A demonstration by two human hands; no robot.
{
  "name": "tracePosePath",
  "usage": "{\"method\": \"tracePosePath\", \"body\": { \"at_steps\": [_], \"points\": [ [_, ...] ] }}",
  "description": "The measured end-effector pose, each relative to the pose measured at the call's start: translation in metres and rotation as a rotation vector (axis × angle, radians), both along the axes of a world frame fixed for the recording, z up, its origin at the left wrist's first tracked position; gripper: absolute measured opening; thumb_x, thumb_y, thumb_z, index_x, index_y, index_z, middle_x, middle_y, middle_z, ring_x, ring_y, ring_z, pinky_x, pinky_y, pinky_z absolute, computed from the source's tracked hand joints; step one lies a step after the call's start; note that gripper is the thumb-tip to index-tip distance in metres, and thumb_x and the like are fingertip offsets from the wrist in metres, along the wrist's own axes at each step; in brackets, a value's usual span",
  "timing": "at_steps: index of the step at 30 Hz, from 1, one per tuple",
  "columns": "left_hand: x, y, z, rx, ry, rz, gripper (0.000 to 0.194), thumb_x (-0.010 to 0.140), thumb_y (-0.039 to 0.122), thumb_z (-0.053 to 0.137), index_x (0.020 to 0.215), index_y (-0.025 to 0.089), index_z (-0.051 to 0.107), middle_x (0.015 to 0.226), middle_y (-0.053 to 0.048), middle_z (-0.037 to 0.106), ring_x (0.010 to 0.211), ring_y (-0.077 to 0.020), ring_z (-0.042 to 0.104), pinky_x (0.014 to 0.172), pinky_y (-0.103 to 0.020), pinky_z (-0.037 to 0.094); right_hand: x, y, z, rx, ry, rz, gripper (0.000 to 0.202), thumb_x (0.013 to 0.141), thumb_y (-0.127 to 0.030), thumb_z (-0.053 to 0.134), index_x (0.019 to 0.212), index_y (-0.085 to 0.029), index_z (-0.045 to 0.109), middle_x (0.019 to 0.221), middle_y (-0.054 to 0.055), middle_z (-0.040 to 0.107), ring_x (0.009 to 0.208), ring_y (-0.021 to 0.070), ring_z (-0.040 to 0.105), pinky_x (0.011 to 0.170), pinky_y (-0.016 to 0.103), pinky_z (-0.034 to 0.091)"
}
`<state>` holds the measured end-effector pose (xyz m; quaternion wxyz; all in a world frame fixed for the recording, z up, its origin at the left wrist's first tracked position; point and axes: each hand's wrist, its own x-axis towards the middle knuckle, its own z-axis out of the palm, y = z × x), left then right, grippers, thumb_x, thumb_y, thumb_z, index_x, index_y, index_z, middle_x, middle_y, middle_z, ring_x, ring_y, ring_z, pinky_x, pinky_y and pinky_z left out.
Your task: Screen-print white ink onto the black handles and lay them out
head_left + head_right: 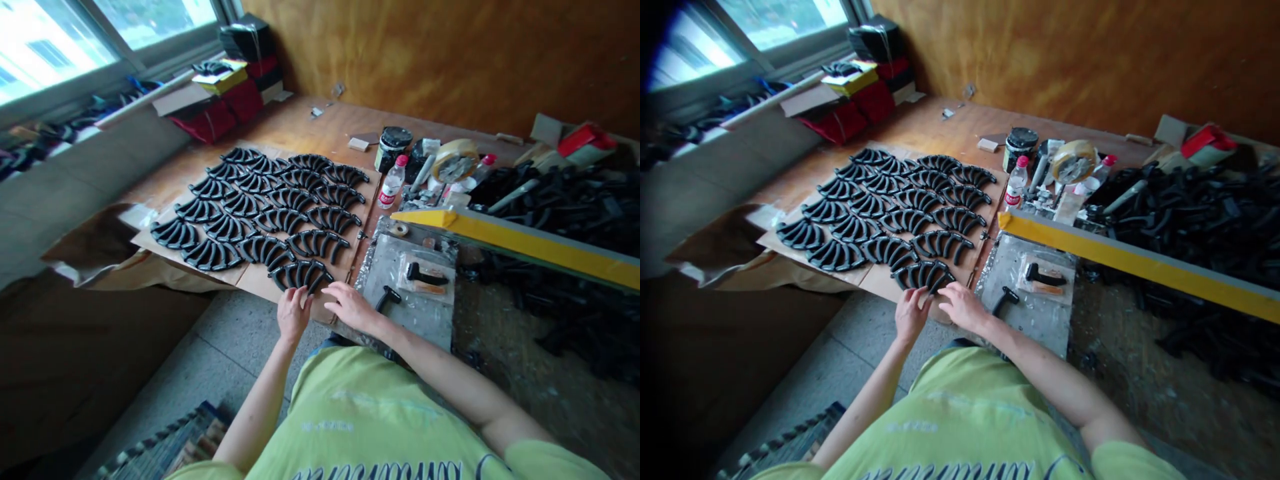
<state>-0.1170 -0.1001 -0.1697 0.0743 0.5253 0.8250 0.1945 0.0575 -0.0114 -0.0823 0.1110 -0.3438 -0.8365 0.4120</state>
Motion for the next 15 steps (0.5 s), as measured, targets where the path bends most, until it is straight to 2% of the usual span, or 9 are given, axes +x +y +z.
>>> {"method": "tracePosePath", "body": {
  "at_steps": [3,5,9,12,15],
  "points": [
    [0.017,0.01,-0.003,-0.036,0.114,-0.092,0.04,0.09,0.043,0.053,0.121,0.019,0.059,0.109,-0.012,0.061,0.103,-0.0264,0.057,0.089,-0.035,0.043,0.049,-0.005,0.003,0.006,0.048,-0.127,0.028,0.087,-0.021,0.058,0.113,-0.02,0.069,0.117,0.009,0.064,0.111,0.0202,0.06,0.103,0.037,0.045],
    [0.021,0.018,-0.007,-0.059,0.167,-0.06,0.04,0.088,0.041,0.056,0.12,0.017,0.059,0.108,-0.012,0.062,0.102,-0.0275,0.057,0.086,-0.037,0.043,0.084,-0.01,-0.001,-0.026,0.067,-0.223,0.026,0.087,-0.022,0.057,0.109,-0.02,0.07,0.115,0.009,0.065,0.106,0.0206,0.062,0.099,0.037,0.048],
    [0.018,0.029,-0.014,-0.08,0.21,-0.001,0.031,0.087,0.038,0.058,0.111,0.019,0.062,0.105,-0.011,0.063,0.101,-0.0266,0.058,0.081,-0.037,0.043,0.145,-0.023,-0.013,-0.112,0.094,-0.406,0.027,0.088,-0.029,0.054,0.108,-0.021,0.07,0.114,0.009,0.065,0.092,0.0188,0.066,0.081,0.034,0.056],
    [0.015,0.033,-0.017,-0.095,0.224,-0.003,0.023,0.086,0.036,0.058,0.102,0.02,0.063,0.101,-0.01,0.063,0.101,-0.0259,0.059,0.082,-0.037,0.042,0.175,-0.033,-0.017,-0.114,0.104,-0.481,0.027,0.088,-0.032,0.054,0.107,-0.021,0.07,0.111,0.008,0.066,0.088,0.0186,0.065,0.077,0.033,0.057],
    [0.013,0.037,-0.016,-0.107,0.234,-0.003,0.021,0.086,0.037,0.057,0.098,0.021,0.063,0.101,-0.01,0.063,0.101,-0.0262,0.059,0.083,-0.037,0.042,0.187,-0.041,-0.017,-0.123,0.113,-0.507,0.028,0.088,-0.034,0.053,0.106,-0.021,0.07,0.11,0.008,0.066,0.086,0.0179,0.065,0.077,0.032,0.056]
  ]
}}
